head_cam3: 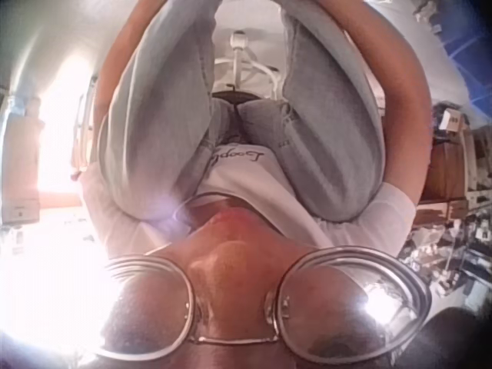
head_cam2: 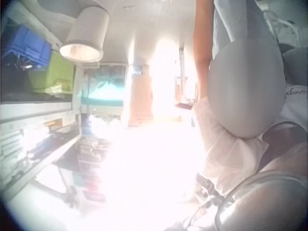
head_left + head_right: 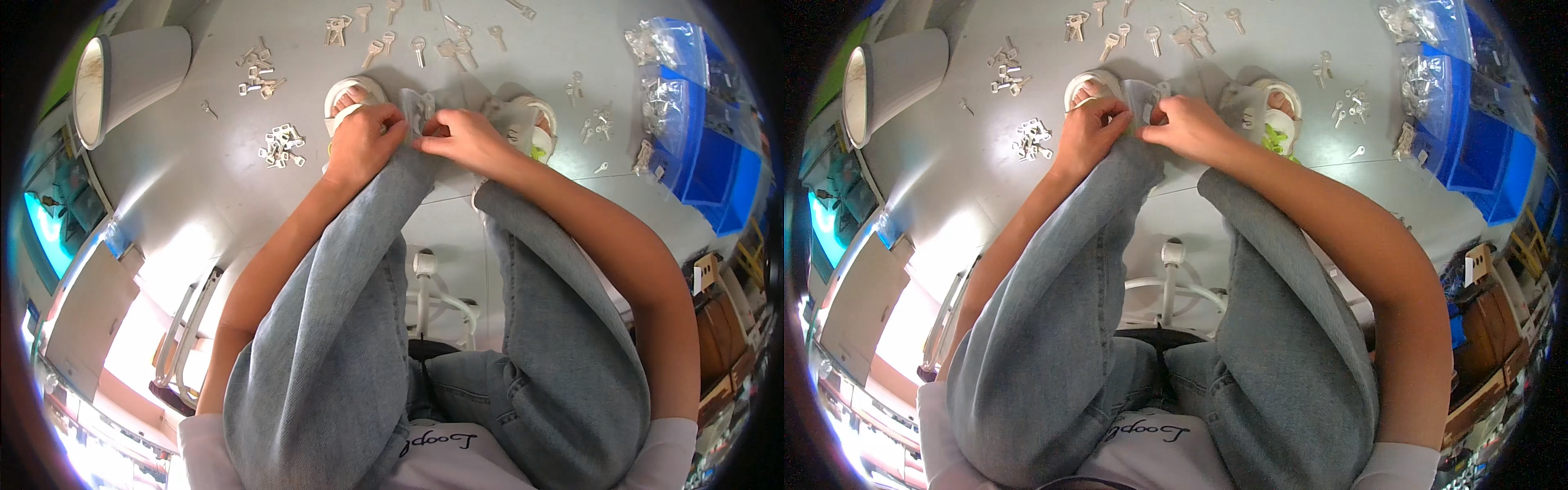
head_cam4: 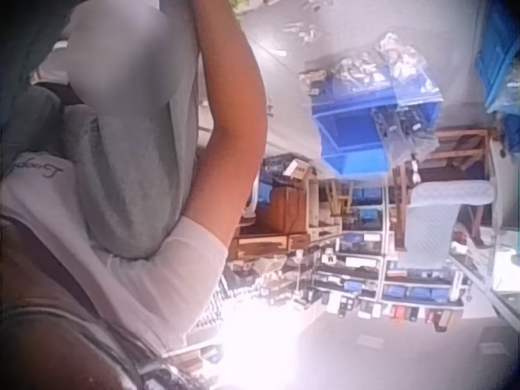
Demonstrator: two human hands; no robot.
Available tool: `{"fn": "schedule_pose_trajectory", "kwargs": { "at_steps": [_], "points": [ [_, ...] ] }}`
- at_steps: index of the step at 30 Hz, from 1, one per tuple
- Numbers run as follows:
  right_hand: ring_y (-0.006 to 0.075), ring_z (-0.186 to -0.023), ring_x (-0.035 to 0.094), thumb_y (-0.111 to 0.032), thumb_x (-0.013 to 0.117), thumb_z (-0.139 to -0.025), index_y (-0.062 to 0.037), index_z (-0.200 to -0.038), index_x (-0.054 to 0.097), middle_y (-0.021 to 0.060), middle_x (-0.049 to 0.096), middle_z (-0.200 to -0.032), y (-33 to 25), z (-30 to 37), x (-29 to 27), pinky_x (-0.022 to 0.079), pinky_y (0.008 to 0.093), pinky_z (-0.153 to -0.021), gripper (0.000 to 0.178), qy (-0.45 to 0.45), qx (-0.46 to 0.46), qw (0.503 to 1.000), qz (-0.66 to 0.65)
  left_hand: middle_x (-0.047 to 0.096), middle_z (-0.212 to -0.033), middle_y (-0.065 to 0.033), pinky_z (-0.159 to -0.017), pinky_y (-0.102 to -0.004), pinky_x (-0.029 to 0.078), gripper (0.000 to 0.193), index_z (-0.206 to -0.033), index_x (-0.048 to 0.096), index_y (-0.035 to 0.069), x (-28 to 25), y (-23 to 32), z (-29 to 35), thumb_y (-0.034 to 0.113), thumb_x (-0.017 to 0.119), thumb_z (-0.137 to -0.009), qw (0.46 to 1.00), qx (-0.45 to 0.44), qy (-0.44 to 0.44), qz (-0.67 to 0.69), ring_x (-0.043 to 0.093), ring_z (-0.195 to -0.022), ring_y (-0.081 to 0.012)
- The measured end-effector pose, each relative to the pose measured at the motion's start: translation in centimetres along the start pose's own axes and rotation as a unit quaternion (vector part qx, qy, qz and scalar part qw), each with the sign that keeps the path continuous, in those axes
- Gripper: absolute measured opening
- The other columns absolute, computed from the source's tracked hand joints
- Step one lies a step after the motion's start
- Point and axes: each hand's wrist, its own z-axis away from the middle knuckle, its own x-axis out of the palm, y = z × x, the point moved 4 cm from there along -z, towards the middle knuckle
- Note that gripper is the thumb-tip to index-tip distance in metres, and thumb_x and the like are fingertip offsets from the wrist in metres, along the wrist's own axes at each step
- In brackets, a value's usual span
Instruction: The person sits on the floor and repeatedly picks up metal keys from plastic bags and the floor, inspects them, and places them back into bags or on the floor. The person handles keys one at a time and occasionally transfers them between bags.
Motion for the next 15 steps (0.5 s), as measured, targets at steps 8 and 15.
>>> {"fn": "schedule_pose_trajectory", "kwargs": {
  "at_steps": [8,15],
  "points": [
    [0.0304,-0.065,0.061,-0.027,0.058,-0.070,0.0013,-0.078,0.062,0.0188,0.061,-0.066,0.0,-1.7,-0.8,0.047,0.0361,-0.064,0.029,0.017,0.038,0.999,0.007,0.057,-0.071,-0.0084,-0.065,-0.0345,0.043,0.013,-0.083,0.057,0.003,-1.8,1.1,-0.5,0.008,0.058,-0.071,0.965,0.117,0.085,-0.217,0.054,-0.067,-0.0262],
    [0.0183,-0.058,0.056,-0.026,0.056,-0.076,0.0000,-0.074,0.061,0.0098,0.059,-0.060,0.1,-1.3,-0.3,0.044,0.0314,-0.056,0.026,-0.037,0.024,0.996,-0.083,0.056,-0.086,-0.0082,-0.080,-0.0329,0.042,0.013,-0.076,0.055,0.003,-0.1,3.3,-0.2,0.006,0.053,-0.063,0.867,0.368,-0.024,-0.335,0.054,-0.085,-0.0224]
  ]
}}
